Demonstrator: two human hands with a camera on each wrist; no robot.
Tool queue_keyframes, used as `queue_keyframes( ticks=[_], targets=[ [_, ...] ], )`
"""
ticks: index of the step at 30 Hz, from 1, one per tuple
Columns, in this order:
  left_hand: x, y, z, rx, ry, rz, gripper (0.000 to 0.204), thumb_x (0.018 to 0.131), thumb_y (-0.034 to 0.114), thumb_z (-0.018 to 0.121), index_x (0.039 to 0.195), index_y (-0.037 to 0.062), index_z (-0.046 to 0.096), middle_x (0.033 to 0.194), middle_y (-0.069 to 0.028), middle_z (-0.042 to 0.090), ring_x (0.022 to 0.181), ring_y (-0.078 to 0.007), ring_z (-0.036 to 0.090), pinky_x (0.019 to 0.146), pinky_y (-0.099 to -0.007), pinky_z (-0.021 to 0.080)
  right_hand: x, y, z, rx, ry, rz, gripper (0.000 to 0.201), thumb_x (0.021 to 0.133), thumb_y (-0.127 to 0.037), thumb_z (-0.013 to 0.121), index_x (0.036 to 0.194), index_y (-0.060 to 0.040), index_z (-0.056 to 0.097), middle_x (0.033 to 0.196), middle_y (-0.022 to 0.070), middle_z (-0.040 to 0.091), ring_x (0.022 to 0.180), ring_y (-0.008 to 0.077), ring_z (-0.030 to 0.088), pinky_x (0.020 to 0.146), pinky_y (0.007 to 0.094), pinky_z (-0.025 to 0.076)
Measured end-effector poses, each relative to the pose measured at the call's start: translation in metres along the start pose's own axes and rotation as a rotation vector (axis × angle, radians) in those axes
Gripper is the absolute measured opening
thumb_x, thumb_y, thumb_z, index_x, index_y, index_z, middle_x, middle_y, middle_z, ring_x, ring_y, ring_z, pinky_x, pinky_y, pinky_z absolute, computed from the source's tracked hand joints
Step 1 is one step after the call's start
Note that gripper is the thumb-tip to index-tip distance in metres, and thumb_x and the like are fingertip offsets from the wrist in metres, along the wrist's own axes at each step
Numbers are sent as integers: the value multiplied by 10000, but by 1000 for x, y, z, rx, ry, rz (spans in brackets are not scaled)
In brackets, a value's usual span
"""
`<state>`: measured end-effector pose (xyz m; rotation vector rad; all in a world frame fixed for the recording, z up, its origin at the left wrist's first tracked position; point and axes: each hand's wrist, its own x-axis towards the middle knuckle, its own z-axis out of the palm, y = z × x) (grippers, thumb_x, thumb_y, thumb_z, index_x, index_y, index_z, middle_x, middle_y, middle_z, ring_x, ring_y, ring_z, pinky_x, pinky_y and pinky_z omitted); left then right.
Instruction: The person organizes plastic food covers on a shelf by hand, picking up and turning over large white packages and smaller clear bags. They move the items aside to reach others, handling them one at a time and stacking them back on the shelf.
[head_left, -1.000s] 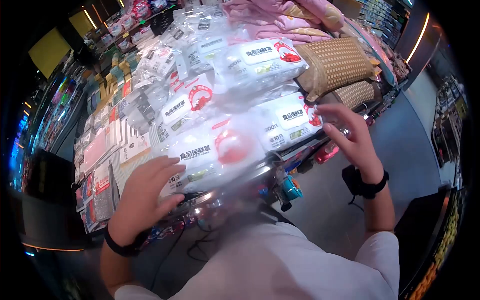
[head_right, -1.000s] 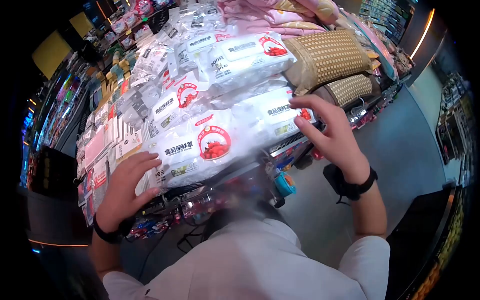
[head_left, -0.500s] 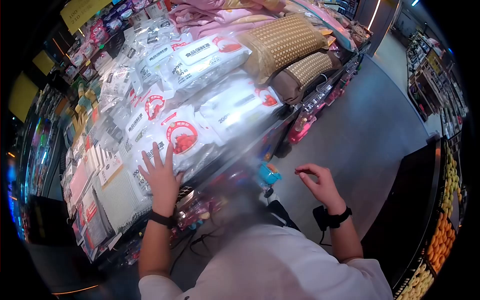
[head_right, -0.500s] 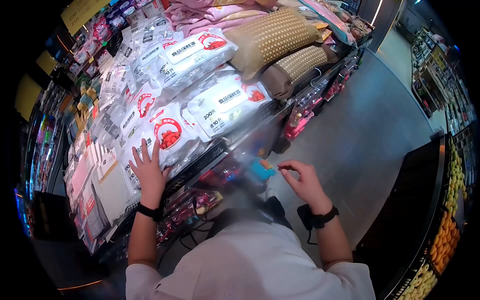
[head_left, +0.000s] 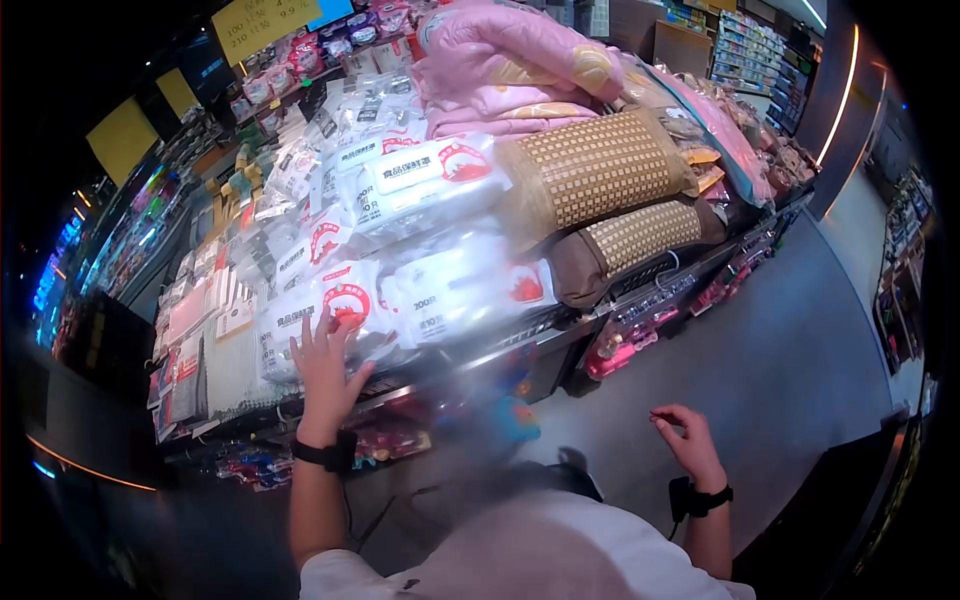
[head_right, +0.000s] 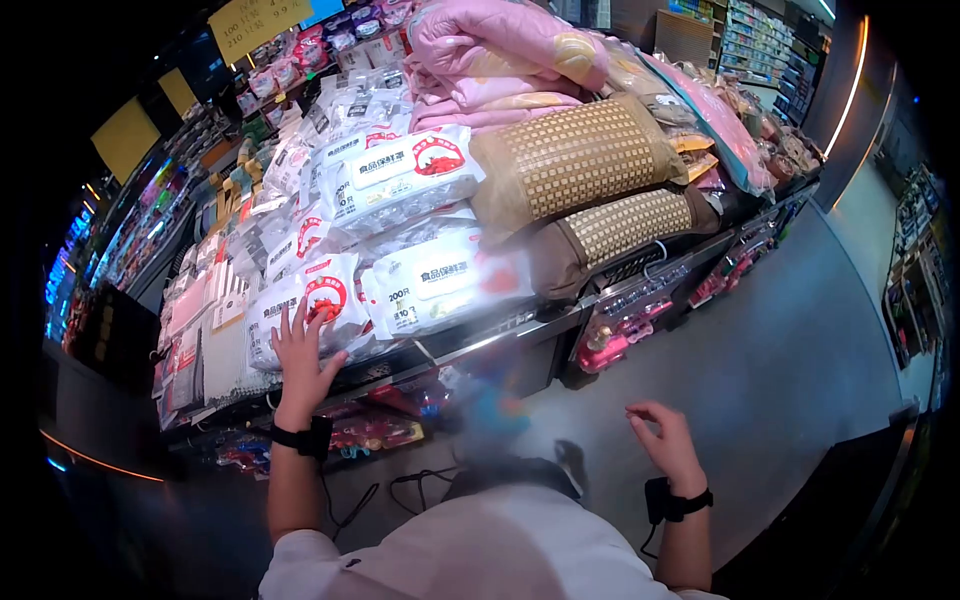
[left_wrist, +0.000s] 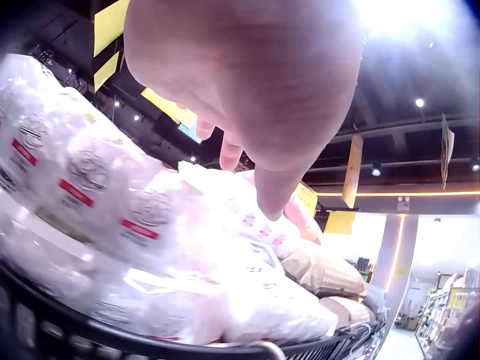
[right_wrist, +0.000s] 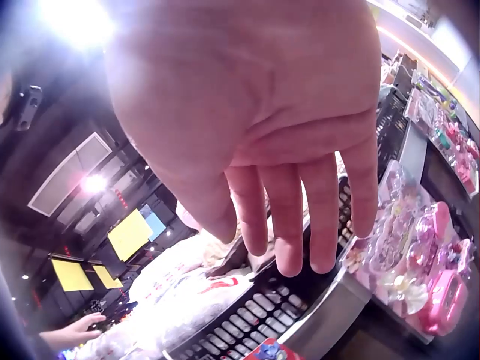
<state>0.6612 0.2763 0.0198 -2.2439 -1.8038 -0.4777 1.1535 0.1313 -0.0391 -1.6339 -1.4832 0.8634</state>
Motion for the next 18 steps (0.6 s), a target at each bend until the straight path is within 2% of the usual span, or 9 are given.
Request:
queue_keyframes(
  ticks=[2, 3, 6, 7, 10, 13, 14, 18],
  targets=[
    [5, 31, 0, -27, 19, 12, 662, 739, 307, 731, 1323, 154, 459, 1446, -156, 340, 1371, -410, 230, 1067, -632, 158, 5, 22, -24, -35, 6, 10, 201, 861, -106, 637, 1031, 1, 651, 925, 123, 697, 878, 225, 671, 765, 298, 513],
    [9, 48, -2, -15, 9, -1, 610, 748, 279, 727, 1290, 131, 489, 1415, -157, 381, 1336, -403, 295, 1067, -583, 220, 7, 29, -33, -32, -9, 17, 207, 861, -108, 639, 1037, 1, 650, 933, 124, 698, 883, 225, 670, 767, 298, 512],
    [18, 72, 13, -237, -28, -15, 582, 755, 255, 724, 1272, 108, 501, 1392, -165, 410, 1298, -402, 345, 1063, -518, 278, 10, 49, -51, 4, -69, 45, 224, 864, -116, 643, 1056, -2, 645, 952, 123, 700, 897, 222, 668, 774, 299, 509],
    [22, 79, 17, -222, -22, 0, 535, 768, 255, 711, 1241, 84, 528, 1346, -184, 462, 1248, -385, 418, 1032, -467, 342, 10, 51, -56, 35, -91, 58, 229, 865, -118, 643, 1064, -3, 642, 955, 121, 701, 901, 219, 668, 777, 301, 509],
    [36, 100, 20, -233, -76, 13, 491, 782, 249, 691, 1219, 74, 550, 1306, -198, 501, 1209, -372, 467, 1007, -455, 375, 13, 68, -63, 43, -120, 67, 248, 869, -129, 643, 1085, -9, 636, 962, 111, 702, 899, 209, 664, 771, 303, 509],
    [55, 115, 19, -264, -35, 2, 462, 794, 247, 675, 1205, 68, 563, 1278, -199, 527, 1179, -371, 493, 994, -446, 393, 25, 76, -70, 85, -181, 96, 255, 875, -142, 640, 1095, -13, 634, 974, 103, 699, 887, 202, 659, 757, 302, 510],
    [61, 117, 21, -284, -20, -6, 460, 796, 246, 674, 1205, 67, 562, 1281, -197, 525, 1181, -373, 490, 996, -446, 392, 29, 76, -72, 109, -211, 112, 256, 878, -147, 638, 1096, -13, 634, 979, 101, 697, 883, 201, 658, 753, 302, 510],
    [94, 108, 30, -374, 161, -75, 533, 799, 209, 688, 1270, 52, 493, 1304, -197, 504, 1201, -369, 477, 1009, -427, 391, 90, 6, -94, -2, -494, -52, 273, 886, -154, 626, 1117, -9, 624, 1020, 111, 684, 889, 203, 653, 782, 295, 508]
  ],
)
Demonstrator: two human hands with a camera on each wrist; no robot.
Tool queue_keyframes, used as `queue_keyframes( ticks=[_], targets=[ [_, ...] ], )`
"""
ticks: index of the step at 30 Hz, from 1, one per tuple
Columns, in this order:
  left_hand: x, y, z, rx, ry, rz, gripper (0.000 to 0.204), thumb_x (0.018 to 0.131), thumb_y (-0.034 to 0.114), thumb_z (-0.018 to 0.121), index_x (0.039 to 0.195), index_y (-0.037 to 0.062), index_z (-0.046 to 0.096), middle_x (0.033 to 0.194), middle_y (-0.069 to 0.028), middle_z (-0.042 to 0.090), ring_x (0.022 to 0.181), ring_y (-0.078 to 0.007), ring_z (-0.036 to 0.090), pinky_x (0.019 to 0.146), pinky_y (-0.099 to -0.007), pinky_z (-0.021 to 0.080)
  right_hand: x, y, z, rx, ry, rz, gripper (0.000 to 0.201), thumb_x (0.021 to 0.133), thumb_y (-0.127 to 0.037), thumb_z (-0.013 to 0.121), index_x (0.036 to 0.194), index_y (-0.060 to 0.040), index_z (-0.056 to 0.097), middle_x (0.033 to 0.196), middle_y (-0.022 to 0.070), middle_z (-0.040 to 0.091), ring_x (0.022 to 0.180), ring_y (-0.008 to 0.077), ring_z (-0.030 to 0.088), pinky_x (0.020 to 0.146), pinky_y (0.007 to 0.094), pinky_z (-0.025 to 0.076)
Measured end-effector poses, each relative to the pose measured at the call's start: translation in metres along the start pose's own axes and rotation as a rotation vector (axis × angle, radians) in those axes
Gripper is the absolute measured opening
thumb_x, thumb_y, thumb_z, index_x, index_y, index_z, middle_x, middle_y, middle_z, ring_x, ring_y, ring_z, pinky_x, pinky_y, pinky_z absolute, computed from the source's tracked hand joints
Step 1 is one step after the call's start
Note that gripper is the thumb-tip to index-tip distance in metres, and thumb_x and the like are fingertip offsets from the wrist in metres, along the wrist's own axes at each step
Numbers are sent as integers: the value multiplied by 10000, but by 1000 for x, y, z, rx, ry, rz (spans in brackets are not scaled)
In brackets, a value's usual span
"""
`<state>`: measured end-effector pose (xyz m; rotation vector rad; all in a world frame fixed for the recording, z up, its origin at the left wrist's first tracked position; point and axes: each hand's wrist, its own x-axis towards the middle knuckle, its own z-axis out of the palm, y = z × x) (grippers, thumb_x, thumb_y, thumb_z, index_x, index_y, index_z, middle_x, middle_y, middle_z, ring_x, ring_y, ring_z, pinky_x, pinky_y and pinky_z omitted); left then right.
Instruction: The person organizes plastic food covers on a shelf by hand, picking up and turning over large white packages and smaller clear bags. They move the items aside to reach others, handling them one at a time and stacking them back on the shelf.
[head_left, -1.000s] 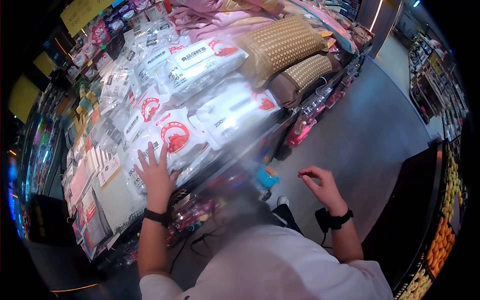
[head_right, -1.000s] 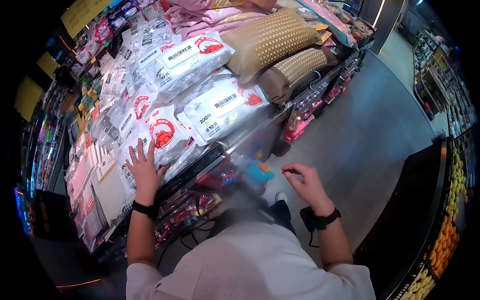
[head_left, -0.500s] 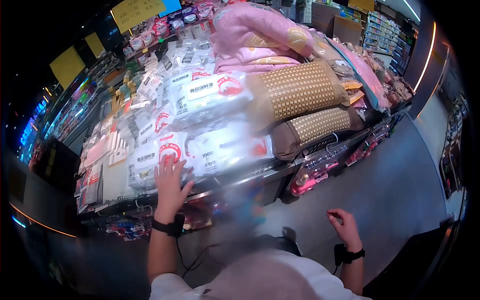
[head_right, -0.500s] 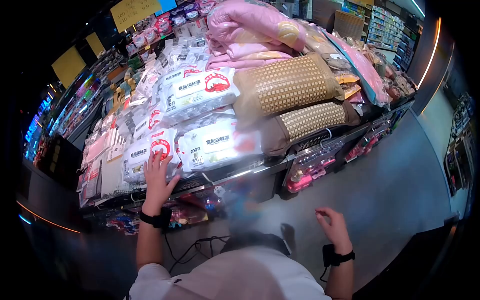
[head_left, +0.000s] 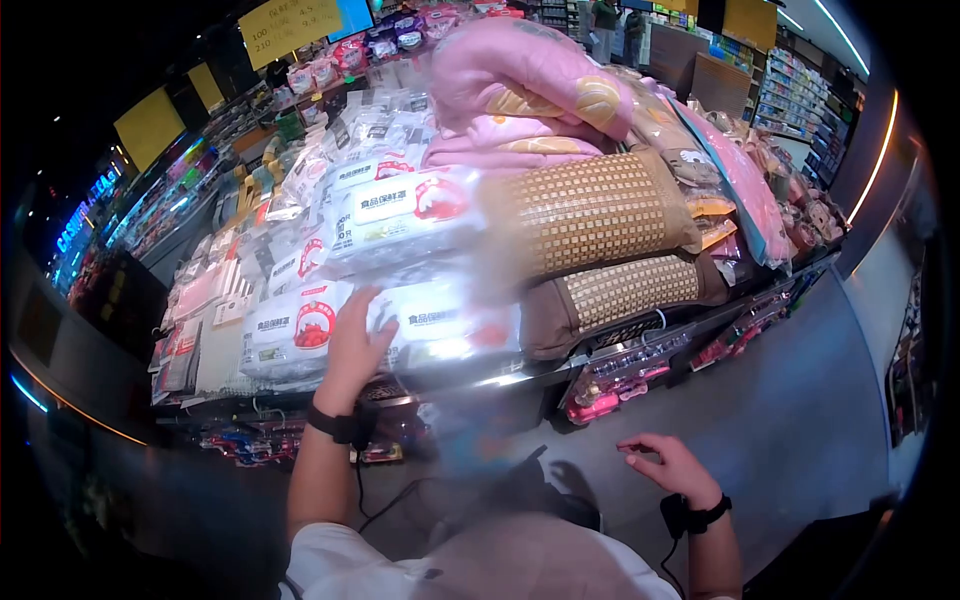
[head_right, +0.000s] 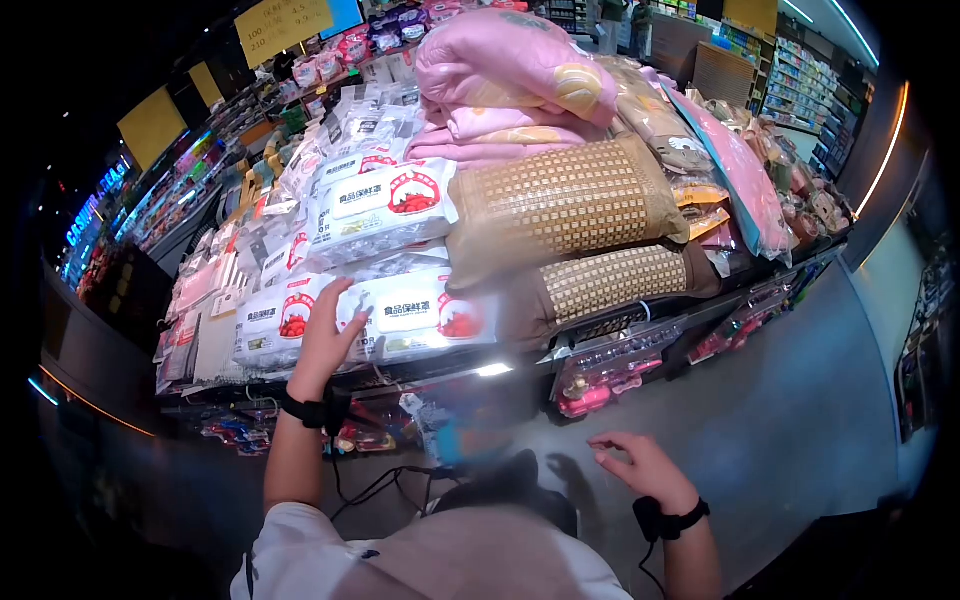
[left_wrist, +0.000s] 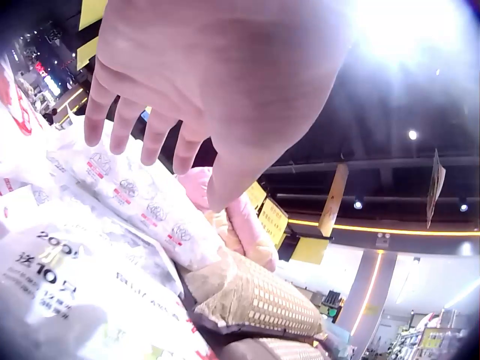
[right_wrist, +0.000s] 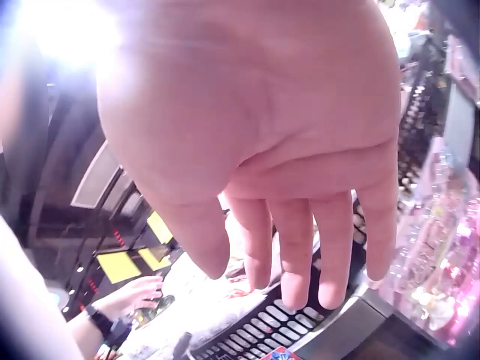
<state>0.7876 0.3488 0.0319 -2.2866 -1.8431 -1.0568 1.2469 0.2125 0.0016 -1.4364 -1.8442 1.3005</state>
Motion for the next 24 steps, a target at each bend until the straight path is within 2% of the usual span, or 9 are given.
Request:
queue_keyframes(
  ticks=[4, 8, 10, 13, 16, 17, 20, 21, 24],
  targets=[
    [38, 0, -10, -299, 124, -224, 500, 826, 157, 659, 1275, 29, 482, 1283, -183, 508, 1229, -314, 463, 1030, -391, 367, 89, -44, -22, 35, -100, -227, 313, 881, -174, 632, 1143, -3, 614, 1071, 131, 669, 952, 211, 642, 837, 306, 498],
    [79, -34, -12, -296, 156, -214, 497, 825, 172, 661, 1260, 1, 495, 1276, -185, 511, 1234, -310, 459, 1051, -376, 340, 200, -95, -14, 75, -160, -434, 391, 877, -174, 646, 1211, 11, 563, 1187, 166, 606, 1107, 234, 576, 936, 328, 450],
    [99, -54, -8, -203, 136, -196, 569, 853, 236, 657, 1337, 32, 436, 1346, -177, 479, 1265, -303, 440, 1042, -398, 347, 255, -111, -1, 159, -178, -482, 479, 879, -169, 649, 1293, 15, 494, 1273, 193, 546, 1195, 260, 522, 998, 338, 411],
    [126, -62, -4, -65, 131, -279, 721, 816, 327, 688, 1361, -26, 374, 1351, -233, 454, 1287, -340, 416, 1055, -399, 342, 340, -124, 21, 359, -44, -367, 765, 880, -179, 658, 1461, -18, 186, 1410, 226, 374, 1307, 313, 405, 1071, 354, 343],
    [135, -63, -7, -137, 39, -409, 840, 779, 400, 710, 1382, -47, 332, 1371, -258, 422, 1301, -356, 400, 1067, -399, 334, 400, -140, 39, 578, -37, -371, 802, 875, -174, 662, 1467, -11, 145, 1405, 196, 383, 1284, 280, 427, 1052, 349, 362],
    [136, -73, -1, -112, 25, -437, 869, 767, 417, 715, 1385, -53, 324, 1379, -264, 410, 1304, -359, 396, 1071, -397, 331, 410, -144, 39, 593, -135, -366, 810, 882, -176, 651, 1466, 5, 121, 1380, 176, 415, 1243, 239, 461, 1028, 338, 380],
    [141, -71, -4, -131, -13, -466, 922, 756, 413, 724, 1411, -54, 275, 1400, -279, 379, 1316, -356, 384, 1082, -390, 324, 419, -164, 48, 549, -212, -187, 792, 890, -186, 637, 1462, 21, 130, 1353, 166, 449, 1194, 204, 495, 1000, 322, 402],
    [137, -78, -1, -144, -17, -467, 928, 754, 409, 726, 1415, -53, 266, 1400, -281, 378, 1319, -353, 382, 1083, -389, 323, 429, -160, 50, 529, -381, -210, 816, 905, -172, 614, 1475, 36, 68, 1404, 172, 391, 1274, 210, 417, 1058, 318, 338],
    [129, -77, -6, -196, -58, -498, 948, 749, 383, 731, 1431, -47, 233, 1406, -287, 368, 1324, -350, 381, 1084, -381, 320, 419, -164, 63, 215, -293, -183, 856, 886, -186, 639, 1478, 36, 62, 1411, 179, 382, 1279, 218, 411, 1054, 316, 337]
  ],
)
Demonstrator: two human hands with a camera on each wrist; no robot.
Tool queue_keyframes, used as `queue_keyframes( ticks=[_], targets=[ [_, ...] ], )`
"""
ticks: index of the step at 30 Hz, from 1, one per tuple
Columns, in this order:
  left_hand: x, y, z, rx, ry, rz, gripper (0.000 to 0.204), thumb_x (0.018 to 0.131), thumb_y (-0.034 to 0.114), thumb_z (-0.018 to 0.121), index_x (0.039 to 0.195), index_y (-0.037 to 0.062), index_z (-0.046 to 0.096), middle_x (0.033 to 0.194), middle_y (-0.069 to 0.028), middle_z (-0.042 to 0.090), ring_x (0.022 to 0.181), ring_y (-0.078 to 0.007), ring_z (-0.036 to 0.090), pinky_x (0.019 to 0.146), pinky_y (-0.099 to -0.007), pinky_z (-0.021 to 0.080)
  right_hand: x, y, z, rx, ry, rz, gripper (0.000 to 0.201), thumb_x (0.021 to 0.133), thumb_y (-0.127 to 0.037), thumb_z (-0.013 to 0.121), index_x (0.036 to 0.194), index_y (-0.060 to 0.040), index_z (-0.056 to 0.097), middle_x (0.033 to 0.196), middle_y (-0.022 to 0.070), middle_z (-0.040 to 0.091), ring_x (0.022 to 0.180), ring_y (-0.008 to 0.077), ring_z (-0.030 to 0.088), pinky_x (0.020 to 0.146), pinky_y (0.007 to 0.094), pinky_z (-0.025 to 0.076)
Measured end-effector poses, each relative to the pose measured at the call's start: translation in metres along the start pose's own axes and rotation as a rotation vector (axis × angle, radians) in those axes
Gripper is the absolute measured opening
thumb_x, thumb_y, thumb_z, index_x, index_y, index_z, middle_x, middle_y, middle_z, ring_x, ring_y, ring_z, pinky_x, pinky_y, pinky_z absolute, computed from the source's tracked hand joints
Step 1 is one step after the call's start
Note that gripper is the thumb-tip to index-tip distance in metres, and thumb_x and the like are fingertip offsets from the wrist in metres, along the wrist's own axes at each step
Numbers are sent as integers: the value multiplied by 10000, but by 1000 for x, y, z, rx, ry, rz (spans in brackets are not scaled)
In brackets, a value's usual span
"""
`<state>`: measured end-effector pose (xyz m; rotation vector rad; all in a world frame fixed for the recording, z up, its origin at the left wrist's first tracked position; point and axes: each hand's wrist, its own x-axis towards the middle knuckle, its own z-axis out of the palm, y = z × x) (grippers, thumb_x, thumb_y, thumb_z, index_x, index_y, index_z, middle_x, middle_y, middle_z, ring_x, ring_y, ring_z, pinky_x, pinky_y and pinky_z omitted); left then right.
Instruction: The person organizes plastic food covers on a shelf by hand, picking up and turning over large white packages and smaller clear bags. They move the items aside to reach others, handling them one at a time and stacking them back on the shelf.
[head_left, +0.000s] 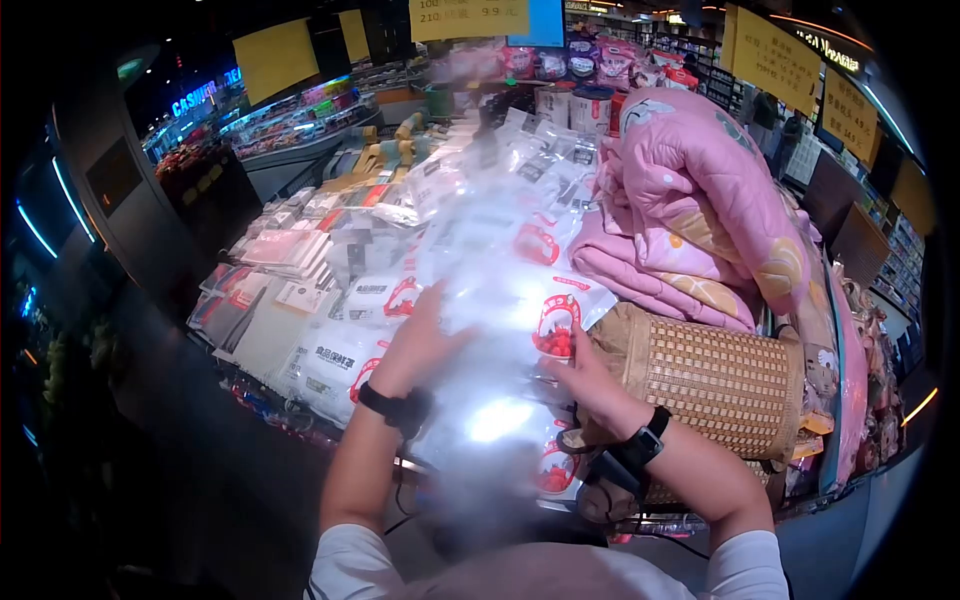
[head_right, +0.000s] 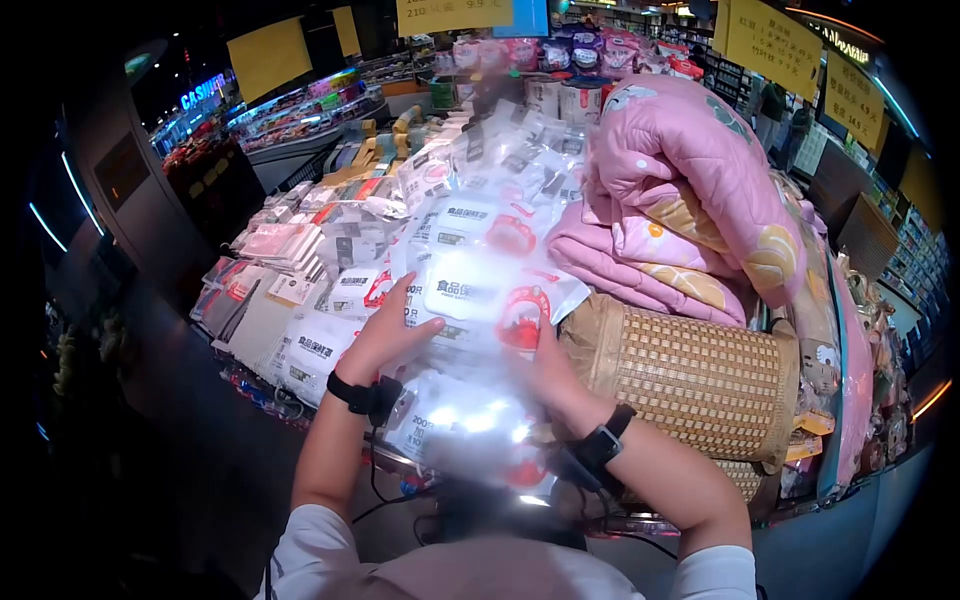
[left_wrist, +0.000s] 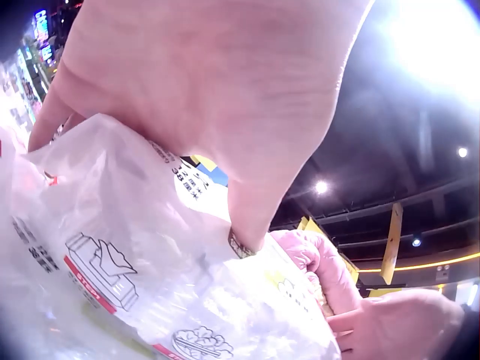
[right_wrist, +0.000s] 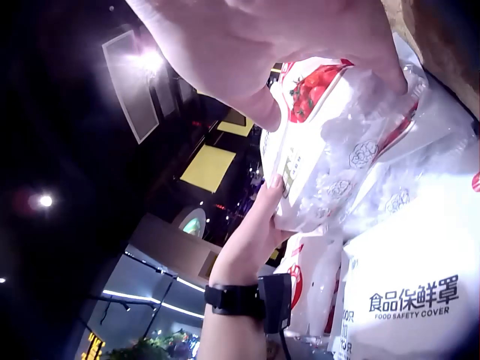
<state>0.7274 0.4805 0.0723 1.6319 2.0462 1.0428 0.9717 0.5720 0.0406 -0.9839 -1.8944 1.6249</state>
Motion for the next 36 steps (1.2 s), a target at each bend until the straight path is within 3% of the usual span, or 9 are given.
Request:
queue_keyframes(
  ticks=[4, 5, 9, 12, 17, 25, 28, 33, 36],
  targets=[
    [-4, -7, -6, 54, 8, -42, 959, 745, 358, 736, 1440, -48, 215, 1405, -300, 360, 1319, -351, 387, 1081, -377, 324, -18, -23, -6, -21, -139, -19, 884, 865, -198, 660, 1478, 30, 66, 1420, 201, 363, 1305, 242, 379, 1069, 326, 317],
    [-3, -8, -7, 72, 38, -49, 962, 743, 356, 737, 1440, -49, 213, 1408, -302, 354, 1323, -353, 382, 1081, -379, 324, -18, -28, -16, 117, -260, 2, 911, 836, -226, 685, 1482, -2, 83, 1470, 262, 256, 1369, 321, 283, 1101, 386, 266],
    [4, 22, -8, 364, 125, 82, 1004, 711, 412, 758, 1446, -25, 232, 1431, -318, 298, 1361, -401, 297, 1108, -400, 278, -6, -34, -40, -533, 97, -360, 974, 760, -324, 732, 1479, -51, 134, 1500, 343, 7, 1411, 469, 58, 1128, 489, 159],
    [12, 5, 9, 189, -7, 236, 982, 708, 435, 761, 1438, -6, 274, 1448, -300, 287, 1367, -407, 273, 1122, -407, 253, 11, -67, -35, -752, -77, -338, 1002, 717, -309, 743, 1460, 11, 153, 1466, 405, -13, 1359, 568, 100, 1122, 538, 156],
    [20, -18, 22, 154, 27, 257, 950, 719, 412, 760, 1430, -6, 289, 1453, -239, 326, 1364, -372, 296, 1115, -427, 261, 43, -34, -5, -1025, -223, -72, 1171, 766, -365, 727, 1467, -47, -156, 1417, 464, -82, 1347, 604, 17, 1106, 596, 141],
    [10, -2, 21, 173, -22, 232, 1022, 687, 469, 764, 1481, 135, 216, 1451, -348, 204, 1354, -492, 237, 1092, -498, 284, 35, -8, 10, -900, -127, 51, 1159, 755, -362, 740, 1485, -261, -154, 1502, 285, -209, 1315, 647, 61, 1040, 647, 267],
    [7, 5, 19, 195, 12, 250, 1014, 688, 477, 758, 1475, 116, 232, 1442, -350, 229, 1349, -481, 261, 1088, -491, 293, 38, -7, 10, -944, -153, 22, 1266, 716, -385, 758, 1444, -33, -216, 1416, 445, -164, 1387, 527, -76, 1087, 631, 125],
    [-39, 30, 15, 352, 252, 299, 819, 787, 396, 686, 1445, 91, 305, 1423, -299, 328, 1322, -446, 325, 1082, -459, 300, 0, -9, -11, -816, 33, -292, 946, 745, -353, 742, 1456, -19, 217, 1455, 334, 234, 1400, 450, 154, 1130, 416, 212],
    [-109, 47, 11, 109, 197, 195, 575, 846, 257, 655, 1342, 59, 443, 1369, -201, 445, 1292, -353, 404, 1074, -422, 318, -86, -19, -34, -663, -145, -464, 830, 794, -297, 712, 1442, -42, 261, 1466, 319, 225, 1405, 411, 185, 1125, 424, 227]
  ],
)
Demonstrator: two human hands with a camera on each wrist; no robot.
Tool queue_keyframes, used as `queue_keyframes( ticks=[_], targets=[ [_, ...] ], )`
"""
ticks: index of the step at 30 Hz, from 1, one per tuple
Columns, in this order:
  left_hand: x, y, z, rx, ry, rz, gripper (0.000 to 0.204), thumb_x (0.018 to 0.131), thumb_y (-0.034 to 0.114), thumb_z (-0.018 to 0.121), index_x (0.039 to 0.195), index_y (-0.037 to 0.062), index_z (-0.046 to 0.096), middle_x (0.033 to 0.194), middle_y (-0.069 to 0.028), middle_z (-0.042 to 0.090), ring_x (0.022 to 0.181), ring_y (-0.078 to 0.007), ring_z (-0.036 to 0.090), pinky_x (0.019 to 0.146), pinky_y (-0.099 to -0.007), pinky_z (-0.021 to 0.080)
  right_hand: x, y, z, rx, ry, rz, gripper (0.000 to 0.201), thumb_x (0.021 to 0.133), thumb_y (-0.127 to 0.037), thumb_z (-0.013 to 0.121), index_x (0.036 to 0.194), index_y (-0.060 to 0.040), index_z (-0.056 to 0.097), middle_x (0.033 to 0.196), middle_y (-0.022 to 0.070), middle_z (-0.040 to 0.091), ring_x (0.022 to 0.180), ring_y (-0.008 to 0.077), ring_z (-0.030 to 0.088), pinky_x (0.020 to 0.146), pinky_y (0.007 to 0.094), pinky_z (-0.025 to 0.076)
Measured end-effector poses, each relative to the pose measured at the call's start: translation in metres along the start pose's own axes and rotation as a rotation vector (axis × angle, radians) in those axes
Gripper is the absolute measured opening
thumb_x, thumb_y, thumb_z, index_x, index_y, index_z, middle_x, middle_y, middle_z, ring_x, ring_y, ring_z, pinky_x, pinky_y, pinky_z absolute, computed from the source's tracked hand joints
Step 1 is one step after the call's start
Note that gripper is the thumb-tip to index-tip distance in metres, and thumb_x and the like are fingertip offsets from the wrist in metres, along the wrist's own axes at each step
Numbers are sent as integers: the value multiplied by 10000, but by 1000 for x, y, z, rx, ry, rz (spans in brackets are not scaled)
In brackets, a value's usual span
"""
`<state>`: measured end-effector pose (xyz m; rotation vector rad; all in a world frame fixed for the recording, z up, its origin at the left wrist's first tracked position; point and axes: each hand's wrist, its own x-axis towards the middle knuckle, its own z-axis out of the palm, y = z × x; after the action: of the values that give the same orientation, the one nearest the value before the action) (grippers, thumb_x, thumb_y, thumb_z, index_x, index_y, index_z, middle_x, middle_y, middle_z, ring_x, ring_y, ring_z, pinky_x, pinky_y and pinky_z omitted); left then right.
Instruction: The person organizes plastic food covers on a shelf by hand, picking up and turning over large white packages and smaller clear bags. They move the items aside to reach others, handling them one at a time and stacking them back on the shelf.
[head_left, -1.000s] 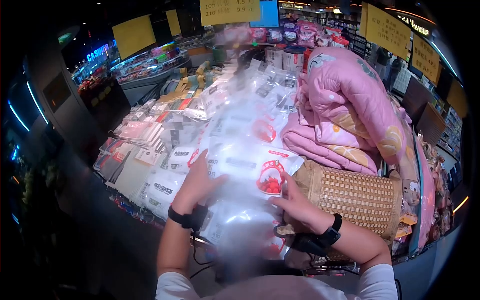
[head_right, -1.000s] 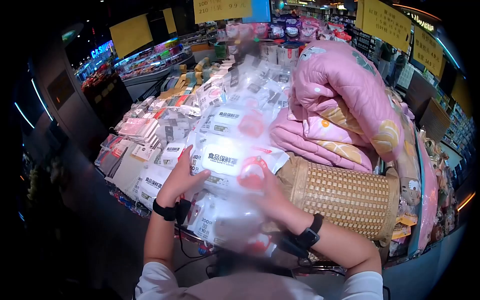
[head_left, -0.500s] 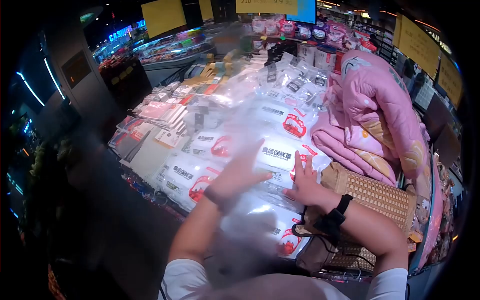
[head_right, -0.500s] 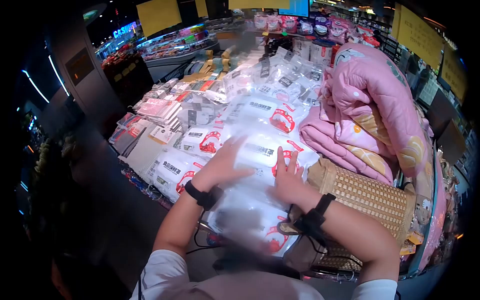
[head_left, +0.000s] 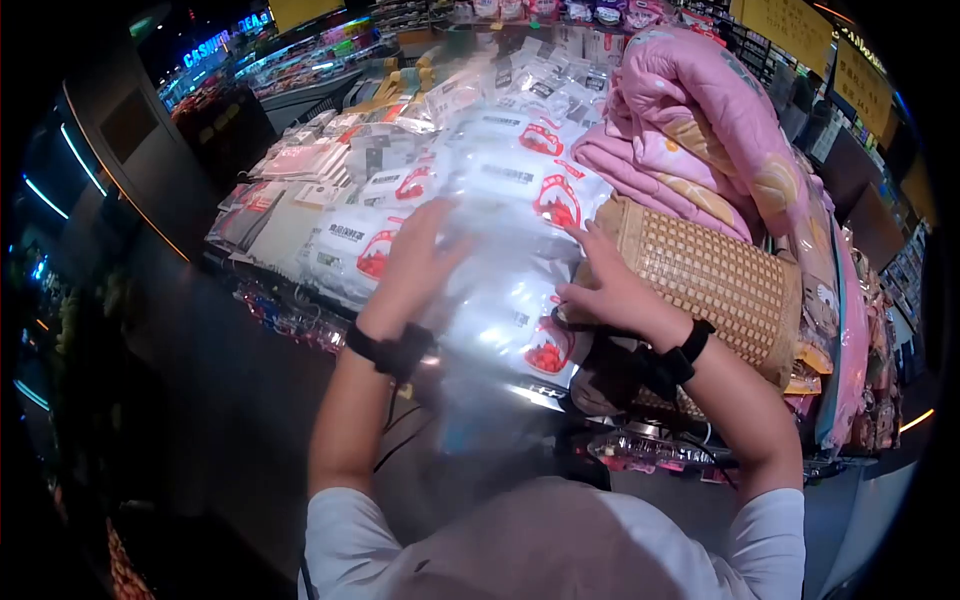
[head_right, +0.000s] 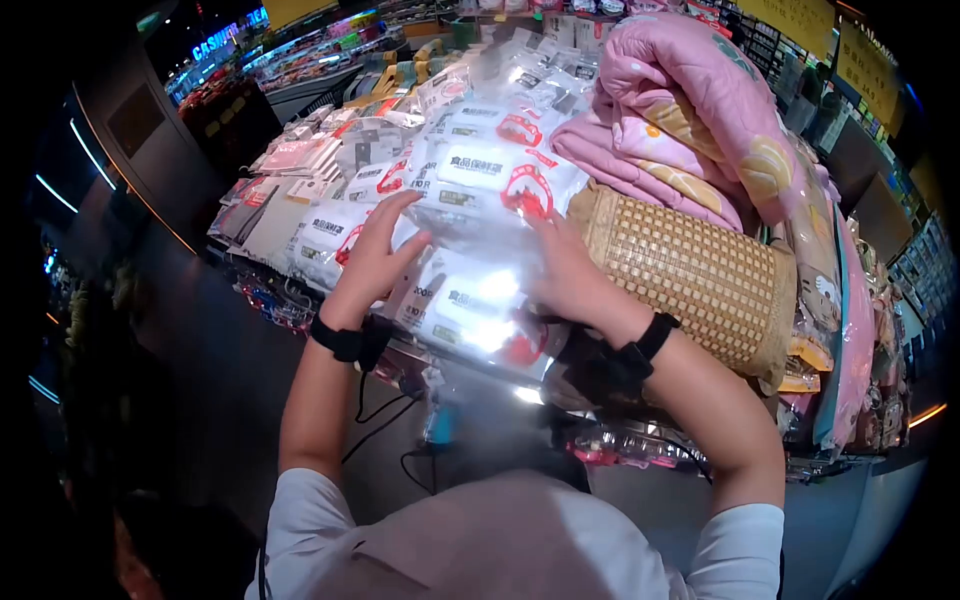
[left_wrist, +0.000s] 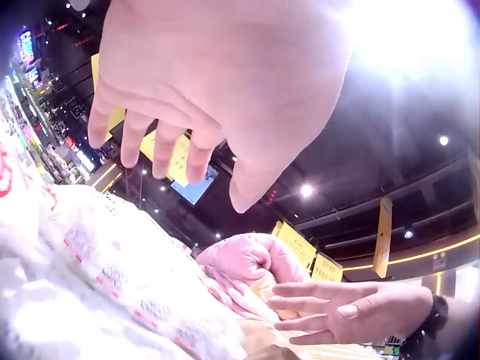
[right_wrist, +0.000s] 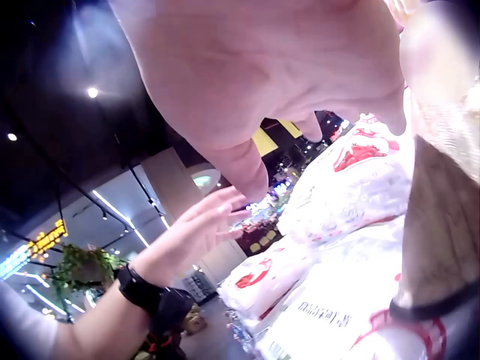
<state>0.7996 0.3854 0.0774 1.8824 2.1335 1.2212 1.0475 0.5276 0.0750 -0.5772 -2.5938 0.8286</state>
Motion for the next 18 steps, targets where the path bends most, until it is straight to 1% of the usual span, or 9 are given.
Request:
queue_keyframes(
  ticks=[3, 4, 6, 7, 8, 9, 12, 16, 18],
  targets=[
    [-74, 9, 16, -221, -93, -89, 540, 851, 223, 655, 1327, 55, 463, 1377, -182, 452, 1304, -327, 404, 1082, -401, 305, -74, 0, 13, 275, -200, 2, 755, 828, -271, 695, 1427, -42, 298, 1490, 279, 220, 1413, 377, 187, 1146, 412, 186],
    [-91, 11, 27, -14, -118, -36, 587, 854, 298, 649, 1350, 60, 443, 1410, -208, 406, 1333, -358, 355, 1099, -415, 274, -90, 5, 26, 391, -269, 21, 768, 827, -272, 697, 1433, -40, 287, 1495, 277, 215, 1416, 381, 177, 1149, 412, 176],
    [-112, 36, 47, 192, -336, -179, 686, 855, 401, 625, 1416, 98, 370, 1478, -229, 292, 1375, -394, 263, 1113, -480, 224, -111, 6, 65, 229, -266, 21, 814, 819, -260, 705, 1454, -41, 245, 1502, 282, 194, 1419, 396, 157, 1148, 412, 178],
    [-121, 41, 59, 318, -379, -151, 726, 853, 441, 610, 1441, 121, 330, 1503, -225, 234, 1389, -402, 221, 1111, -513, 204, -114, 10, 88, -18, -225, -54, 840, 822, -259, 699, 1471, -52, 208, 1507, 293, 164, 1415, 421, 142, 1148, 423, 181],
    [-130, 36, 73, 445, -420, -122, 766, 851, 482, 596, 1467, 144, 290, 1528, -220, 177, 1404, -410, 178, 1109, -546, 184, -116, 19, 112, -61, -208, -55, 870, 821, -283, 693, 1470, -25, 175, 1503, 306, 145, 1406, 442, 144, 1147, 437, 185],
    [-140, 16, 90, 457, -348, -102, 808, 839, 498, 597, 1489, 173, 243, 1548, -208, 117, 1420, -403, 134, 1093, -584, 190, -116, 27, 130, -80, -164, -76, 904, 808, -321, 700, 1469, -12, 167, 1502, 302, 151, 1402, 441, 161, 1142, 450, 195],
    [-152, -2, 107, 405, -197, -41, 823, 826, 507, 603, 1488, 168, 248, 1547, -208, 121, 1419, -410, 127, 1089, -587, 204, -125, 30, 167, -328, -86, -42, 987, 769, -406, 716, 1469, 4, 153, 1502, 287, 172, 1390, 429, 205, 1128, 472, 221],
    [-154, -14, 119, 451, -270, -149, 874, 793, 503, 641, 1490, 159, 241, 1555, -197, 86, 1431, -399, 77, 1089, -593, 208, -125, 20, 169, -494, -70, -15, 1027, 740, -461, 723, 1476, -18, 159, 1505, 269, 189, 1383, 407, 238, 1116, 483, 243],
    [-159, -24, 128, 492, -211, -118, 888, 777, 503, 657, 1488, 159, 249, 1557, -192, 80, 1439, -382, 52, 1090, -604, 192, -125, 22, 170, -516, -79, -20, 1022, 745, -459, 719, 1477, -19, 157, 1506, 270, 185, 1388, 406, 228, 1119, 481, 237]
  ],
)
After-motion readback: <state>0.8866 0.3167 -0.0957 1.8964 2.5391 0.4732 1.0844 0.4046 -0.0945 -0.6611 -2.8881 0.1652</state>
